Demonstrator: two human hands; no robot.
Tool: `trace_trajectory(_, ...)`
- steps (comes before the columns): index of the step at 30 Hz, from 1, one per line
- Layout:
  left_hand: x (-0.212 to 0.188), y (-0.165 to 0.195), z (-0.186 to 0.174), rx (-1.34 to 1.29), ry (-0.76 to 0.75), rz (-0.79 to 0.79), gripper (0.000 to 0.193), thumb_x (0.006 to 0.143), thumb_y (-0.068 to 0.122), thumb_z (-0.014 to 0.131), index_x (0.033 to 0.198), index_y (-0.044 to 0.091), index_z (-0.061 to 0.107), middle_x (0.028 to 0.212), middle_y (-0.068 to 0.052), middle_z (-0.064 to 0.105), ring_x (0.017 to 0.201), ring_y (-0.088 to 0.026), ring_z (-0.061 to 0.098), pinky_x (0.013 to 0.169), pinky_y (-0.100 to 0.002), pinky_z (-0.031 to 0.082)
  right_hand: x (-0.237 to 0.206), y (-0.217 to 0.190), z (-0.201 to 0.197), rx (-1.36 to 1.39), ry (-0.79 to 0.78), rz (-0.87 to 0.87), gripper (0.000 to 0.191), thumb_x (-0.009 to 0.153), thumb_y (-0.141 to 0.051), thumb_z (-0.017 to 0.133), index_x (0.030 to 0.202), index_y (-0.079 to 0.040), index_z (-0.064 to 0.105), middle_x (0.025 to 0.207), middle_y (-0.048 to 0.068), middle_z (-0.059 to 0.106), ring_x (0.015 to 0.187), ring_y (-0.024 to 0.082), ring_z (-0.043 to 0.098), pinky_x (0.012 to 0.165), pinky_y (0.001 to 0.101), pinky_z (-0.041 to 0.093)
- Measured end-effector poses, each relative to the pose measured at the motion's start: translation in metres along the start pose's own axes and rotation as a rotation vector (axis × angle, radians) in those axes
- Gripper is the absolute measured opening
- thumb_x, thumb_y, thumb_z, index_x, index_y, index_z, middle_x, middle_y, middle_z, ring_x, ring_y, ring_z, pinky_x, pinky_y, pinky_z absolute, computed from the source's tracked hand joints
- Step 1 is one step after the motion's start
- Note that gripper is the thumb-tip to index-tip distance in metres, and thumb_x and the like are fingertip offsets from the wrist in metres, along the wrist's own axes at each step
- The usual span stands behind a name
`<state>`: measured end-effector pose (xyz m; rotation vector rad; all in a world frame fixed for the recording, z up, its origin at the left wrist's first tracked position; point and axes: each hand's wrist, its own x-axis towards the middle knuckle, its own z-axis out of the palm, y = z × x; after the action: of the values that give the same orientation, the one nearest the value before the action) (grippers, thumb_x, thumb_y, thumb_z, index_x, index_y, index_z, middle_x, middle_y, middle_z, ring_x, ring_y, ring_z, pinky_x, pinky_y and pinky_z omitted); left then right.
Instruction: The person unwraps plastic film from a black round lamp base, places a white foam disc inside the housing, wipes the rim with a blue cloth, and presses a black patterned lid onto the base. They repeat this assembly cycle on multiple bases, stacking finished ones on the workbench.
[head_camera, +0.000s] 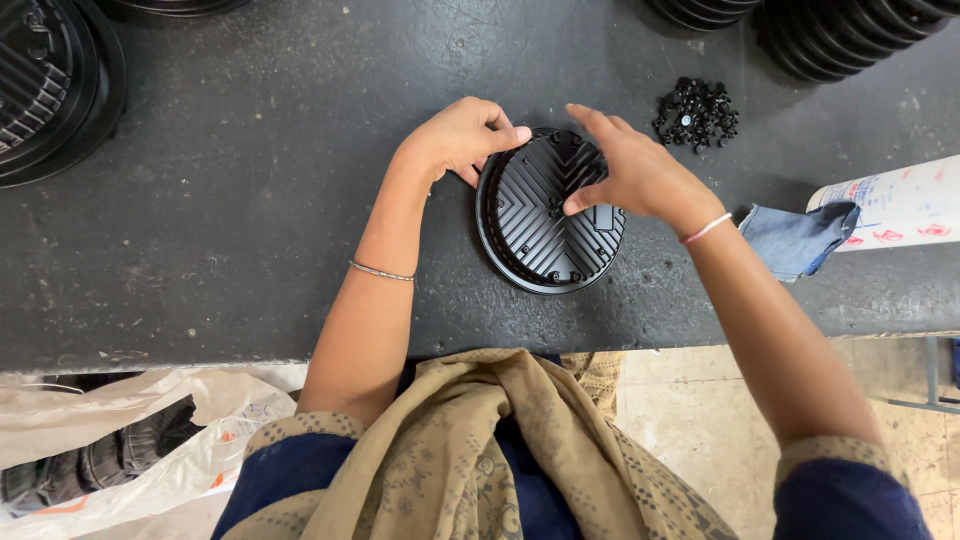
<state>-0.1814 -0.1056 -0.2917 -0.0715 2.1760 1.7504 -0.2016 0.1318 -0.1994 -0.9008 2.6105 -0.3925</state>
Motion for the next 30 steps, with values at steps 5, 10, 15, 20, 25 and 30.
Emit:
trace_trajectory(5,0.004,0.000,-0.003,-0.004,-0.017,0.032,0.048,0.087,0.048,0.073,0.098,0.001,0.071,0.078,-0.007,0.066,0.069,-0.018,0.068,0.059,-0.037,0.066,0.010,-0.005,0.002,-0.164,-0.101,0.076,0.117,0.059,-0.024,0.095,0.157,-0.019,0.032,0.142,0.021,0.054,0.130,0.043,0.052,0.105,0.0491,0.045)
trace_trajectory(10,0.005,0.007,-0.004,0.004,-0.016,0.012,0.049,0.086,0.050,0.074,0.095,0.002,0.070,0.077,-0.006,0.063,0.069,-0.018,0.067,0.057,-0.036,0.064,0.015,-0.014,0.007,-0.277,-0.142,0.078,0.115,0.065,-0.020,0.092,0.159,-0.021,0.024,0.145,0.021,0.050,0.125,0.047,0.052,0.098,0.0529,0.048)
trace_trajectory(15,0.005,0.011,-0.004,-0.001,-0.018,-0.002,0.049,0.084,0.050,0.073,0.096,0.003,0.069,0.077,-0.005,0.066,0.070,-0.018,0.069,0.056,-0.035,0.063,0.023,-0.025,0.009,-0.353,-0.193,0.121,0.118,0.068,-0.016,0.090,0.163,-0.021,0.019,0.142,0.026,0.049,0.123,0.051,0.054,0.096,0.0546,0.052)
trace_trajectory(20,0.006,0.006,-0.005,0.015,-0.022,0.028,0.053,0.086,0.051,0.074,0.100,0.001,0.070,0.079,-0.008,0.066,0.072,-0.018,0.069,0.058,-0.035,0.063,0.013,-0.028,0.015,-0.366,-0.128,0.102,0.117,0.069,-0.018,0.089,0.162,-0.022,0.018,0.152,0.025,0.040,0.122,0.053,0.054,0.091,0.0576,0.054)
trace_trajectory(25,0.002,-0.001,-0.004,-0.015,-0.041,0.049,0.053,0.083,0.050,0.074,0.104,0.002,0.069,0.088,-0.011,0.072,0.076,-0.019,0.071,0.059,-0.035,0.063,-0.008,-0.028,0.028,-0.379,-0.036,0.120,0.111,0.076,-0.022,0.086,0.161,-0.025,0.016,0.160,0.020,0.030,0.131,0.050,0.047,0.094,0.0643,0.049)
trace_trajectory(30,-0.003,-0.009,0.001,0.013,-0.017,0.049,0.052,0.083,0.048,0.076,0.106,0.002,0.069,0.092,-0.012,0.074,0.080,-0.019,0.070,0.059,-0.035,0.062,-0.008,-0.020,0.029,-0.262,-0.089,0.185,0.114,0.076,-0.026,0.086,0.161,-0.026,0.011,0.163,0.017,0.024,0.139,0.049,0.039,0.101,0.0661,0.043)
